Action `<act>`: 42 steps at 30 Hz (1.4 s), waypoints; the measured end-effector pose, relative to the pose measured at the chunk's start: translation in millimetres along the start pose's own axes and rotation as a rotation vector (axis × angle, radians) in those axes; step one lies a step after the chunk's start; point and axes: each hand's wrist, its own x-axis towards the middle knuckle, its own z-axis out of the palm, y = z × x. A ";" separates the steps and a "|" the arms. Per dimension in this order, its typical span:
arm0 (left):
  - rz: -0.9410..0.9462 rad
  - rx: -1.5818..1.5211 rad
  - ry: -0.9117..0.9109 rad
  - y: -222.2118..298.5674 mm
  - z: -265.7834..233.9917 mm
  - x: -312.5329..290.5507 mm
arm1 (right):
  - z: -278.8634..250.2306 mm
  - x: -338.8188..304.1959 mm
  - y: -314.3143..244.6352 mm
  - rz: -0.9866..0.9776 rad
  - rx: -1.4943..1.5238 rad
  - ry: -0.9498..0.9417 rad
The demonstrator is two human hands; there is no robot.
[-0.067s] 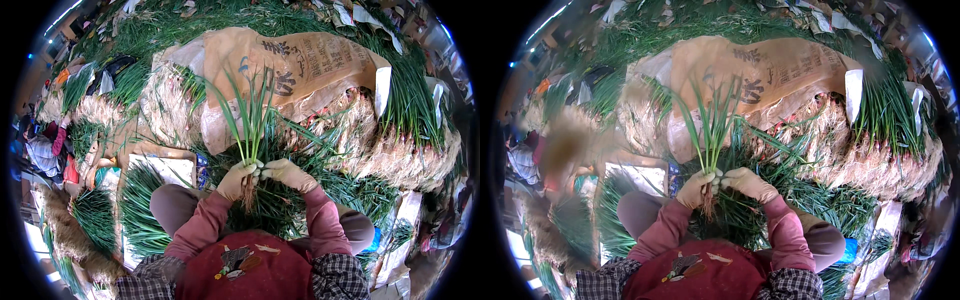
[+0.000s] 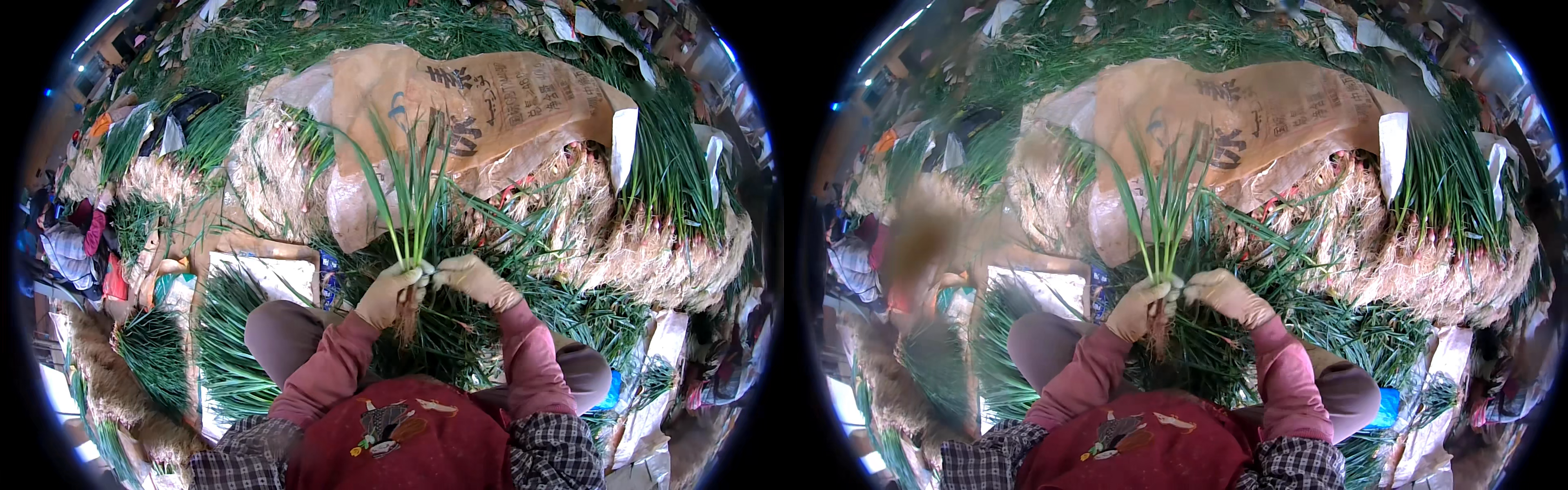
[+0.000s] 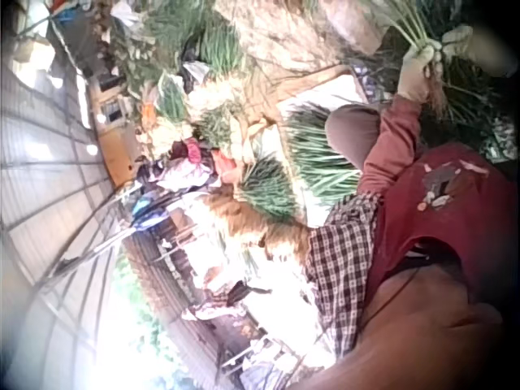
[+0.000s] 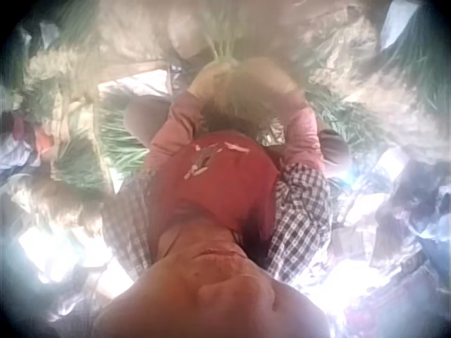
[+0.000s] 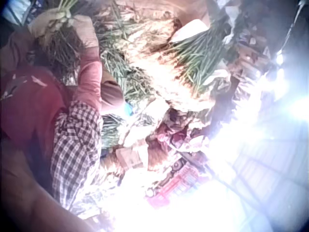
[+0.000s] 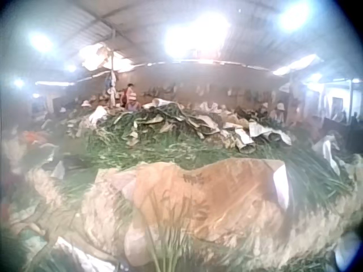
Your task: The person gathers long green stalks into a bunch by hand, adds individual stalks to the cluster while seated on the floor, and luego places the completed bundle onto a white surface before picking up a large brown sack.
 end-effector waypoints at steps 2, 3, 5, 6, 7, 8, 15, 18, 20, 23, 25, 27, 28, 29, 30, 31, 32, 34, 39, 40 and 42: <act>0.094 -0.039 -0.004 -2.5 -5.8 2.1 | -22.1 2.5 39.4 -0.129 -0.359 0.238; 0.141 -0.058 -0.002 -1.9 -9.2 2.2 | -43.1 0.3 71.4 -0.216 -0.692 0.436; 0.225 -0.120 -0.048 8.5 -11.4 0.5 | -70.5 -18.7 98.4 0.332 -0.173 0.616; 0.237 -0.100 -0.043 12.2 -4.4 -2.4 | -67.9 -25.4 104.4 0.412 -0.252 0.400; 0.254 -0.083 -0.050 14.2 0.2 -2.4 | -67.9 -34.1 111.5 0.486 -0.335 0.190; 0.250 0.008 -0.033 10.6 -5.3 -0.4 | -49.7 -53.7 133.2 0.205 -0.608 -0.026; 0.444 -0.001 -0.048 21.9 -1.3 -9.3 | -74.4 5.7 6.0 -0.011 -0.816 0.756; 0.442 -0.159 0.056 16.7 -17.5 5.6 | -147.6 58.3 -21.3 -0.168 -1.264 1.037; 0.392 -0.290 0.122 18.9 -16.3 10.9 | -189.5 79.8 -26.2 -0.041 -1.535 0.965; 0.450 -0.350 0.095 26.2 -14.1 14.6 | -259.6 105.9 1.7 0.090 -1.975 0.904; 0.553 -0.327 0.155 31.2 -22.0 7.9 | -260.1 126.1 -39.1 0.354 -1.744 0.641; 0.648 -0.308 0.181 37.0 -17.6 2.7 | -279.6 138.2 -55.6 0.391 -1.745 0.829; 0.686 -0.296 0.216 41.6 -15.6 0.4 | -289.0 137.9 -69.6 0.164 -1.630 0.987; 0.699 -0.281 0.256 43.7 -18.0 -1.2 | -281.9 146.4 -99.2 0.024 -1.415 1.032; 0.696 -0.271 0.270 44.9 -15.3 0.6 | -296.2 145.5 -118.1 -0.002 -1.284 1.185; 0.697 -0.261 0.286 43.9 -14.2 1.0 | -306.5 138.0 -138.2 -0.230 -1.174 1.300; 0.686 -0.240 0.279 39.3 -14.4 5.1 | -334.4 126.9 -157.1 -0.147 -1.493 1.391; 0.645 -0.231 0.268 34.7 -12.8 13.2 | -384.2 95.5 -193.5 0.235 -2.120 1.573; 0.640 -0.164 0.314 31.2 -19.6 12.8 | -404.1 -30.4 -292.6 0.786 -1.703 1.638; 0.634 -0.155 0.295 27.0 -20.9 19.1 | -418.6 -73.9 -306.9 0.543 -1.503 1.724; 0.608 -0.213 0.248 23.5 -13.6 25.5 | -438.7 -148.0 -320.7 -0.484 -0.350 1.494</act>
